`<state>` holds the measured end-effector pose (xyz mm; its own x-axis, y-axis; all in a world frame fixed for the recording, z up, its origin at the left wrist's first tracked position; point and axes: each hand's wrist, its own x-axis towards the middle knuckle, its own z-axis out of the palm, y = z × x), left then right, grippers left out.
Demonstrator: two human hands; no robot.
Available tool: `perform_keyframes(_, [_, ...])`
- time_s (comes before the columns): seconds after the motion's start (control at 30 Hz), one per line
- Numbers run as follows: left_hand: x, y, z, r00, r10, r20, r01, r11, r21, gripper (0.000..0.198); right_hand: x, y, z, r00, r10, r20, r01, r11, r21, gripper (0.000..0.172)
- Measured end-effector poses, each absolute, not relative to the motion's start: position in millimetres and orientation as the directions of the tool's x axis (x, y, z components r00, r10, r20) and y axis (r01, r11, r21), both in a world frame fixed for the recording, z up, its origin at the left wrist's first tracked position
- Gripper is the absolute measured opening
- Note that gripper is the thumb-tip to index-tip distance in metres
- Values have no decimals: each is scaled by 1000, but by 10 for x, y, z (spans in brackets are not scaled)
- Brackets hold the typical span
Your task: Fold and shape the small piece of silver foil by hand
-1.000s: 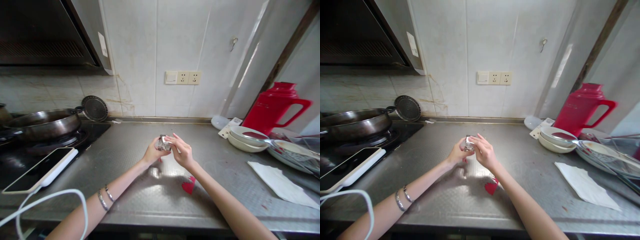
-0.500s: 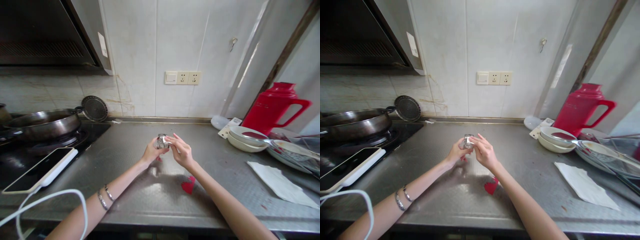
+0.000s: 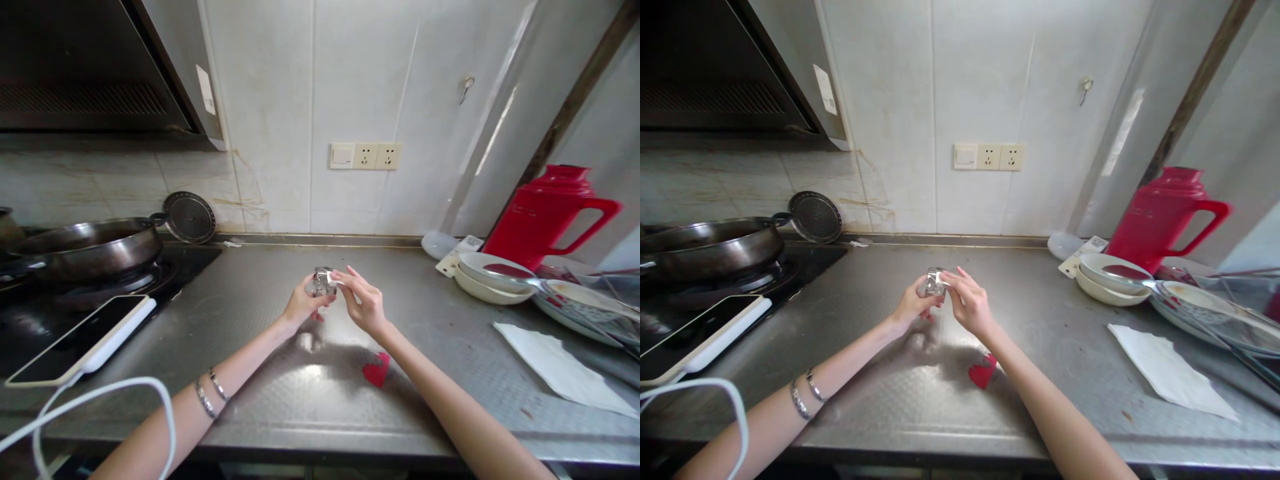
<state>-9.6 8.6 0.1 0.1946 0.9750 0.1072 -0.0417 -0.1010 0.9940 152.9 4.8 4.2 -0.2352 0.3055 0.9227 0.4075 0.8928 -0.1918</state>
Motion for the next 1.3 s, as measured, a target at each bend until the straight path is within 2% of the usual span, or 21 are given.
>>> perform_keyframes(0.1, [-99, 78, -5, 200, 975, 94, -29, -90, 996, 77, 1519, 55, 72, -102, 454, 885, 440, 819, -369, 24])
perform_keyframes(0.2, [-97, 67, -4, 211, 974, 83, -28, -78, 997, 77, 1522, 73, 79, -16, 632, 775, 423, 707, -567, 26])
perform_keyframes(0.27, [-97, 65, 4, 222, 972, 76, -30, -71, 997, 74, 1538, 95, 76, -31, 712, 702, 355, 664, -658, 29])
perform_keyframes(0.37, [-106, 71, 23, 240, 969, 50, -28, -45, 999, 70, 1563, 125, 71, -169, 750, 640, 183, 662, -727, 31])
perform_keyframes(0.47, [-113, 78, 32, 259, 966, 24, -22, -19, 1000, 66, 1560, 125, 61, -314, 736, 600, 34, 640, -768, 44])
perform_keyframes(0.6, [-115, 79, 12, 310, 951, -10, -10, 13, 1000, 65, 1517, 107, 28, -398, 747, 533, 8, 583, -812, 62])
perform_keyframes(0.7, [-153, 104, -1, 366, 930, -18, -7, 23, 1000, 70, 1499, 122, 13, -373, 776, 508, -22, 540, -841, 63])
perform_keyframes(0.83, [-263, 196, -10, 579, 816, 9, 58, -52, 997, 84, 1501, 151, 37, -297, 826, 480, -87, 477, -875, 58])
perform_keyframes(0.9, [-294, 242, -36, 574, 813, 99, 53, -157, 986, 94, 1488, 147, 54, -259, 851, 457, -97, 448, -889, 57])
perform_keyframes(0.97, [-288, 270, -78, 494, 841, 219, 1, -252, 968, 109, 1459, 127, 60, -244, 865, 438, -84, 431, -898, 56])
perform_keyframes(1.03, [-254, 274, -120, 427, 850, 308, -42, -322, 946, 113, 1423, 100, 53, -252, 862, 440, -68, 438, -897, 55])
perform_keyframes(1.17, [-184, 239, -158, 392, 836, 384, -26, -407, 913, 86, 1398, 76, 28, -279, 849, 449, -5, 466, -885, 54])
perform_keyframes(1.23, [-170, 217, -160, 362, 841, 402, 22, -439, 898, 75, 1424, 87, 31, -286, 852, 439, 87, 479, -873, 50])
perform_keyframes(1.3, [-162, 198, -160, 332, 849, 411, 98, -464, 880, 72, 1464, 107, 48, -289, 841, 458, 204, 521, -829, 41])
